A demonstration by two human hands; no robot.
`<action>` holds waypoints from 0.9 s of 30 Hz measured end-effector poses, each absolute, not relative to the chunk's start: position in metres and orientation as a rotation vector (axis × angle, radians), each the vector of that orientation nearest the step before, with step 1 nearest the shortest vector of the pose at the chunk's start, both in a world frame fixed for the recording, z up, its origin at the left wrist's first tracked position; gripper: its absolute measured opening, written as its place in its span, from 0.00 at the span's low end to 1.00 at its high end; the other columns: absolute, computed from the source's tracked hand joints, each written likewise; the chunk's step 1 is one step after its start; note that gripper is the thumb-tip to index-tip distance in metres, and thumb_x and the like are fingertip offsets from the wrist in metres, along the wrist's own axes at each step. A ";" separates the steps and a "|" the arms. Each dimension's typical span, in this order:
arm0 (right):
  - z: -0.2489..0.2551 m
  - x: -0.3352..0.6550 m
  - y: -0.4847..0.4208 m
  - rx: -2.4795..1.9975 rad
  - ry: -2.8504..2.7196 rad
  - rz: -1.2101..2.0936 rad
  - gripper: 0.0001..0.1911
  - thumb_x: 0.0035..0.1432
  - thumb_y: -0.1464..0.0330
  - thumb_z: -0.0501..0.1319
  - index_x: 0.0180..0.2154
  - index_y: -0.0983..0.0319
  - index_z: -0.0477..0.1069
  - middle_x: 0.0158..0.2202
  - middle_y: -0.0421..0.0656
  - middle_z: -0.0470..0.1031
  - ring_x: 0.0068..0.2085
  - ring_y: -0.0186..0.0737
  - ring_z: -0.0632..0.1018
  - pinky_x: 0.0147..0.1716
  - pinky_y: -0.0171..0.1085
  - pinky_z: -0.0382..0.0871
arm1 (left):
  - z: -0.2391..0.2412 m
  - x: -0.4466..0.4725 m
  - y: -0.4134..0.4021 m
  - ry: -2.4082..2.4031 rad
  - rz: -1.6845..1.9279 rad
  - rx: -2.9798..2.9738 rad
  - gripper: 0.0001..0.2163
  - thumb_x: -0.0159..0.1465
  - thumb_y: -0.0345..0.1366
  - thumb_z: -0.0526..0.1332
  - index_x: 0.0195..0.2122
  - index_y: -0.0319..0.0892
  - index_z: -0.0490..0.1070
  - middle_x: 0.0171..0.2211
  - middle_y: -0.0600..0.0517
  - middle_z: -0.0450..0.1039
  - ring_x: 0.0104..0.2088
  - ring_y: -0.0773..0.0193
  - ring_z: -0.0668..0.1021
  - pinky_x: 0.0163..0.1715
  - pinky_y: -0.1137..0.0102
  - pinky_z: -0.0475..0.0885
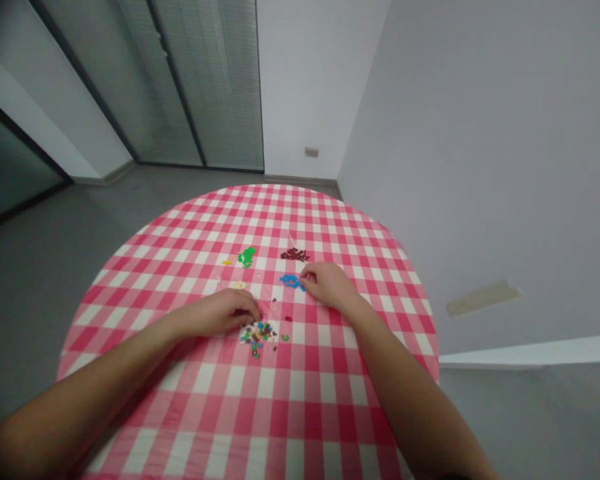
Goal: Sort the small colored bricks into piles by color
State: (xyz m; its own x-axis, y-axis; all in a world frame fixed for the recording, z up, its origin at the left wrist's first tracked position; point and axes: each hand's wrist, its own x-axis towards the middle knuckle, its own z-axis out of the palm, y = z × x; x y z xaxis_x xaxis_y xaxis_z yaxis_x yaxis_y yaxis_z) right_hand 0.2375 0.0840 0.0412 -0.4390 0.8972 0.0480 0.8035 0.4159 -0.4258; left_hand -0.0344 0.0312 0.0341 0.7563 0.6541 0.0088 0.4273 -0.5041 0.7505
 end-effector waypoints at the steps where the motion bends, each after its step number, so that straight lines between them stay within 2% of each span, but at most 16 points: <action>1: 0.041 0.238 0.084 -1.472 -2.405 0.501 0.06 0.58 0.71 0.62 0.34 0.60 0.78 0.34 0.44 0.82 0.34 0.40 0.78 0.31 0.35 0.63 | 0.033 -0.035 0.031 0.814 0.369 2.181 0.11 0.62 0.25 0.58 0.36 0.45 0.79 0.36 0.49 0.80 0.37 0.61 0.79 0.40 0.69 0.70; 12: 0.039 0.241 0.085 -1.430 -2.375 0.490 0.07 0.59 0.70 0.61 0.34 0.61 0.79 0.31 0.44 0.81 0.30 0.38 0.76 0.28 0.34 0.61 | 0.033 -0.034 0.035 0.783 0.318 2.234 0.10 0.63 0.25 0.59 0.36 0.45 0.78 0.37 0.49 0.79 0.39 0.60 0.78 0.42 0.69 0.69; 16: 0.041 0.239 0.084 -1.409 -2.300 0.561 0.08 0.60 0.67 0.61 0.35 0.62 0.78 0.26 0.42 0.77 0.27 0.36 0.73 0.26 0.34 0.60 | 0.036 -0.033 0.033 0.827 0.244 2.262 0.09 0.62 0.24 0.59 0.36 0.43 0.76 0.38 0.48 0.78 0.40 0.59 0.77 0.42 0.68 0.69; 27: 0.036 0.239 0.084 -1.290 -2.038 0.532 0.10 0.60 0.65 0.59 0.37 0.63 0.77 0.26 0.43 0.76 0.26 0.36 0.72 0.27 0.34 0.63 | 0.046 -0.038 0.033 0.867 0.325 2.248 0.07 0.60 0.25 0.59 0.30 0.42 0.74 0.32 0.51 0.77 0.34 0.61 0.77 0.39 0.68 0.69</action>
State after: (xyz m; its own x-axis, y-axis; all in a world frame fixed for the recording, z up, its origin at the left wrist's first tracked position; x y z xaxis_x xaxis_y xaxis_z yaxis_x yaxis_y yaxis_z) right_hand 0.2391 0.0840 0.0362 -0.2968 0.9022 0.3129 0.6343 0.4312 -0.6416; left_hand -0.0384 0.0325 0.0462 0.7450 0.6669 -0.0152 0.4926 -0.5346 0.6867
